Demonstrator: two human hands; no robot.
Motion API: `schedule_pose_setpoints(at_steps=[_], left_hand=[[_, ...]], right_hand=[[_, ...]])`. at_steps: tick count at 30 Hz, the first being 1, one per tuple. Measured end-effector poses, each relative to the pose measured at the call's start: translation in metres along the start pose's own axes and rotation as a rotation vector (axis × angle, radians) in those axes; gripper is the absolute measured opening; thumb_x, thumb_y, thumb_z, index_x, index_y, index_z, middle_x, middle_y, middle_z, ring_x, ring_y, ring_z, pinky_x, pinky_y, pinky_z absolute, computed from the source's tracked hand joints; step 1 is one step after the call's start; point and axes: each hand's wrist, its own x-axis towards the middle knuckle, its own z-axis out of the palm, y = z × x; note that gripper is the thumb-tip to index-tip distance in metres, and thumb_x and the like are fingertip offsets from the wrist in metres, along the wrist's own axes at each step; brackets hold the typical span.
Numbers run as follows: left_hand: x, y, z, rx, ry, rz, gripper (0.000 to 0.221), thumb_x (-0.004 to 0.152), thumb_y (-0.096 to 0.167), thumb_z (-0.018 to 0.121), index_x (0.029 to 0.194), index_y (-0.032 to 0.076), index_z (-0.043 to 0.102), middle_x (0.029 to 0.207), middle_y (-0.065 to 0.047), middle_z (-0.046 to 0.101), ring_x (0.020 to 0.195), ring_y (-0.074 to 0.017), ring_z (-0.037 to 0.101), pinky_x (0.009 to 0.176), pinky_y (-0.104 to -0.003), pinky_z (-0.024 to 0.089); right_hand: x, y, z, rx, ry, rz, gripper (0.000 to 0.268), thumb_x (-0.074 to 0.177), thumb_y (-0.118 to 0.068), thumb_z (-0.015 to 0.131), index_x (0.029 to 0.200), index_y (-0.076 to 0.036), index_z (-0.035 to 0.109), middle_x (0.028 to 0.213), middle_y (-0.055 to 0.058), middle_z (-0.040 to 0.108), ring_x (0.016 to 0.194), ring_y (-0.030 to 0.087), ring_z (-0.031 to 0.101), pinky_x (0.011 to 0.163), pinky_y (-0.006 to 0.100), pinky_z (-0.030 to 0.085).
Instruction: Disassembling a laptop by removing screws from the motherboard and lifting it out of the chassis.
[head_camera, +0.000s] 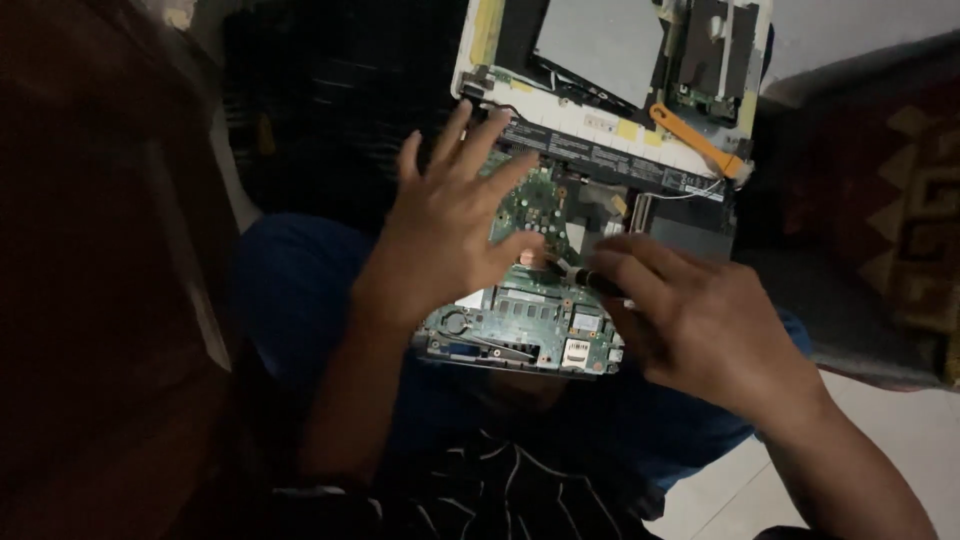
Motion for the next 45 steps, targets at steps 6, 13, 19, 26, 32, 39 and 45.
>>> schedule_pose_setpoints(at_steps=[6, 13, 19, 26, 32, 39, 45], left_hand=[[0.021, 0.002, 0.033, -0.035, -0.303, -0.098, 0.101, 0.088, 0.050, 0.083, 0.166, 0.025, 0.023, 0.167, -0.016, -0.013, 0.151, -0.0470, -0.017, 0.115, -0.078, 0.001], [0.018, -0.003, 0.046, 0.023, -0.272, -0.124, 0.098, 0.088, 0.061, 0.076, 0.164, 0.020, 0.029, 0.169, -0.014, -0.008, 0.153, -0.0410, -0.011, 0.116, -0.074, 0.004], [0.016, -0.007, 0.049, 0.054, -0.225, -0.127, 0.098, 0.083, 0.063, 0.079, 0.162, 0.025, 0.035, 0.169, -0.010, -0.004, 0.155, -0.0366, -0.006, 0.117, -0.071, 0.010], [0.015, -0.004, 0.047, 0.033, -0.196, -0.144, 0.096, 0.080, 0.066, 0.080, 0.158, 0.025, 0.042, 0.170, -0.008, 0.001, 0.156, -0.0342, -0.003, 0.119, -0.066, 0.013], [0.014, -0.005, 0.050, 0.018, -0.161, -0.142, 0.096, 0.078, 0.062, 0.084, 0.157, 0.025, 0.044, 0.170, -0.008, 0.004, 0.156, -0.0339, -0.001, 0.118, -0.066, 0.014], [0.015, -0.003, 0.045, 0.008, -0.195, -0.157, 0.097, 0.078, 0.063, 0.083, 0.157, 0.025, 0.042, 0.170, -0.008, 0.001, 0.156, -0.0331, -0.003, 0.119, -0.066, 0.010], [0.015, -0.003, 0.047, 0.033, -0.186, -0.157, 0.098, 0.077, 0.061, 0.083, 0.158, 0.026, 0.042, 0.170, -0.007, 0.001, 0.156, -0.0331, -0.002, 0.119, -0.064, 0.013]], right_hand=[[0.001, 0.001, 0.000, -0.112, 0.015, -0.004, 0.032, 0.098, -0.036, 0.073, 0.114, -0.009, 0.067, 0.081, 0.007, 0.072, 0.056, 0.026, 0.065, 0.045, 0.038, 0.048], [0.000, 0.004, 0.003, 0.042, -0.146, -0.067, 0.047, 0.087, -0.007, 0.071, 0.131, -0.014, 0.058, 0.125, 0.007, 0.071, 0.063, 0.032, 0.069, 0.050, 0.043, 0.055], [0.010, 0.002, -0.005, -0.040, -0.081, -0.008, 0.043, 0.093, -0.029, 0.073, 0.130, -0.011, 0.062, 0.118, 0.010, 0.076, 0.083, 0.030, 0.076, 0.056, 0.041, 0.058], [0.010, 0.003, -0.002, -0.007, -0.079, -0.004, 0.039, 0.093, -0.022, 0.075, 0.127, -0.010, 0.059, 0.102, 0.008, 0.071, 0.073, 0.024, 0.072, 0.049, 0.037, 0.052], [0.004, 0.001, -0.001, -0.061, -0.098, 0.033, 0.038, 0.094, -0.031, 0.075, 0.125, -0.011, 0.065, 0.082, 0.006, 0.072, 0.063, 0.022, 0.070, 0.048, 0.035, 0.050], [0.008, -0.006, -0.003, -0.057, -0.025, -0.022, 0.033, 0.097, -0.030, 0.074, 0.119, -0.007, 0.068, 0.087, 0.007, 0.076, 0.057, 0.022, 0.069, 0.044, 0.037, 0.052], [0.010, 0.003, -0.004, 0.188, -0.098, -0.042, 0.047, 0.089, -0.008, 0.075, 0.132, -0.010, 0.058, 0.118, 0.010, 0.072, 0.096, 0.029, 0.075, 0.068, 0.040, 0.058]])
